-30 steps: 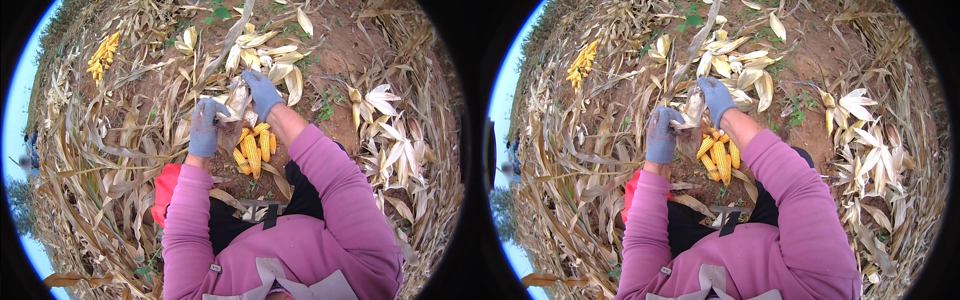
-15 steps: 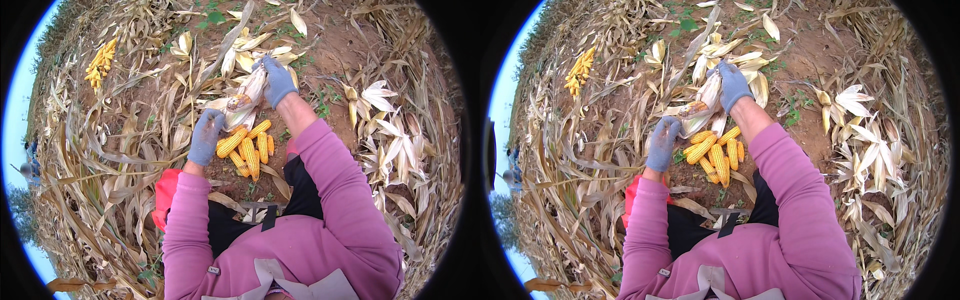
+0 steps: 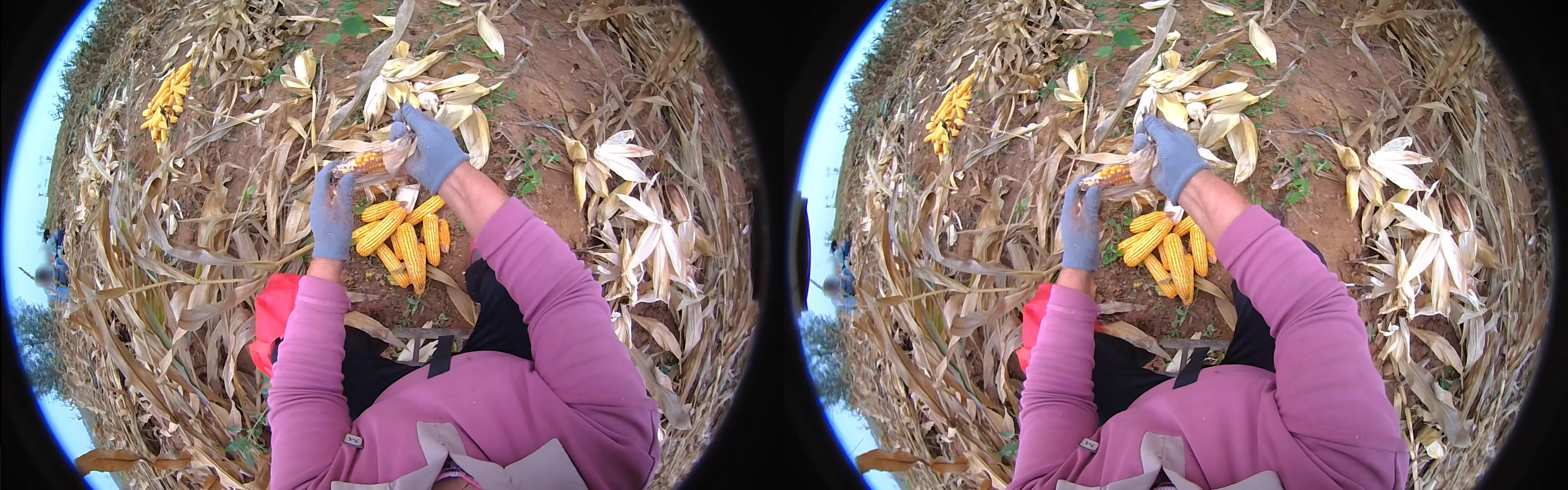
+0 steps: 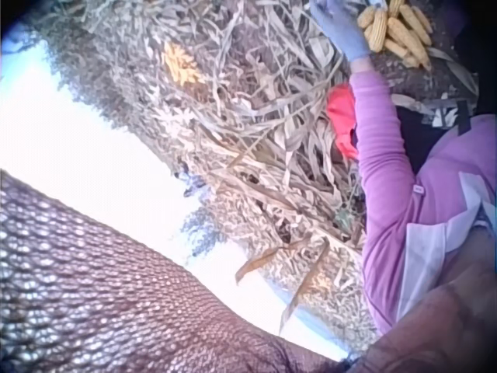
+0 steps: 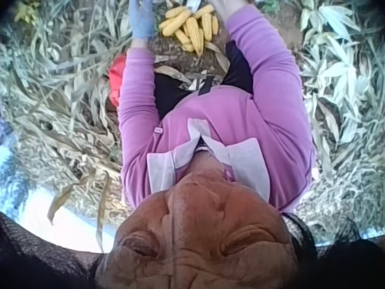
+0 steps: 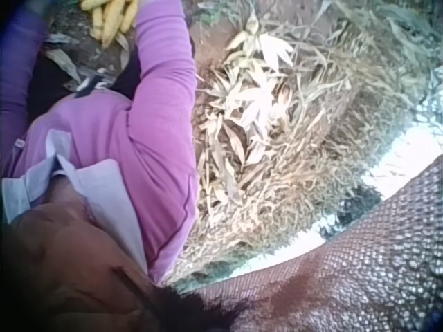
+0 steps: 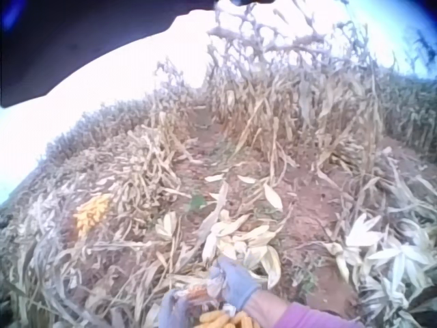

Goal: The person shucks corn cobs by hand, removing husks and silk, then places the cleaned cobs into a red bag. The person works in a cornfield with dried stalks and harvested cobs on the ground.

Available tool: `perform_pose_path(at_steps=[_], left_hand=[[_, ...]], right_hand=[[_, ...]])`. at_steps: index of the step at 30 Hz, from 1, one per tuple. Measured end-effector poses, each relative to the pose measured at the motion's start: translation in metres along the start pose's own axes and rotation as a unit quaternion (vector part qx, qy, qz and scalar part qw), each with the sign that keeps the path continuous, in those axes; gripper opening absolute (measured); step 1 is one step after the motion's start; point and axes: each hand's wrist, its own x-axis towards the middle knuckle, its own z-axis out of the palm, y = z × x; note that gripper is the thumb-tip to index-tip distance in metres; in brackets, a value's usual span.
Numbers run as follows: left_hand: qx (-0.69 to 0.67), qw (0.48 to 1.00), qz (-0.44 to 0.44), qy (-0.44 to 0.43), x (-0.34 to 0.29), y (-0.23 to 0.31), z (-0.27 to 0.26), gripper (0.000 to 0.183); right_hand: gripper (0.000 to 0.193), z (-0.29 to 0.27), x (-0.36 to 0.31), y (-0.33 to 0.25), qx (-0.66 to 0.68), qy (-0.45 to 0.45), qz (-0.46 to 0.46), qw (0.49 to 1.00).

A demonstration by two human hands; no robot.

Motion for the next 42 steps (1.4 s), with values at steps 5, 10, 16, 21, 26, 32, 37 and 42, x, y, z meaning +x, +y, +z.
perform_pose_path(at_steps=[5,10,16,21,26,32,37,42], left_hand=[[0.094,0.987,0.067,0.112,0.011,-0.011,-0.017,0.029],[0.124,0.969,0.09,0.196,0.015,-0.027,-0.028,0.024],[-0.166,0.963,-0.205,0.055,0.005,-0.007,-0.009,0.037],[-0.103,0.991,-0.063,0.052,0.002,-0.01,0.003,0.045],[-0.137,0.982,-0.113,0.06,0.006,-0.025,0.002,0.041],[-0.206,0.956,-0.131,0.16,0.011,-0.029,0.012,0.037],[-0.422,0.871,-0.2,0.152,0.031,-0.045,0.001,0.029],[-0.305,0.915,-0.193,0.18,0.057,-0.079,-0.03,0.031]], right_hand=[[0.015,0.012,-0.016,0.019,-0.01,-0.03,0.095,0.995],[0.016,0.025,-0.02,0.026,-0.007,-0.004,0.094,0.995],[0.016,0.02,-0.02,0.027,-0.029,-0.027,0.095,0.995],[0.015,0.023,-0.02,0.029,-0.057,-0.05,0.06,0.995],[0.014,0.022,-0.027,0.038,-0.086,-0.084,0.095,0.988],[0.014,0.022,-0.027,0.039,-0.096,-0.177,0.161,0.966],[0.012,0.034,-0.039,0.05,-0.289,-0.268,0.112,0.912],[0.02,0.054,-0.061,0.058,-0.4,-0.306,0.174,0.846]])
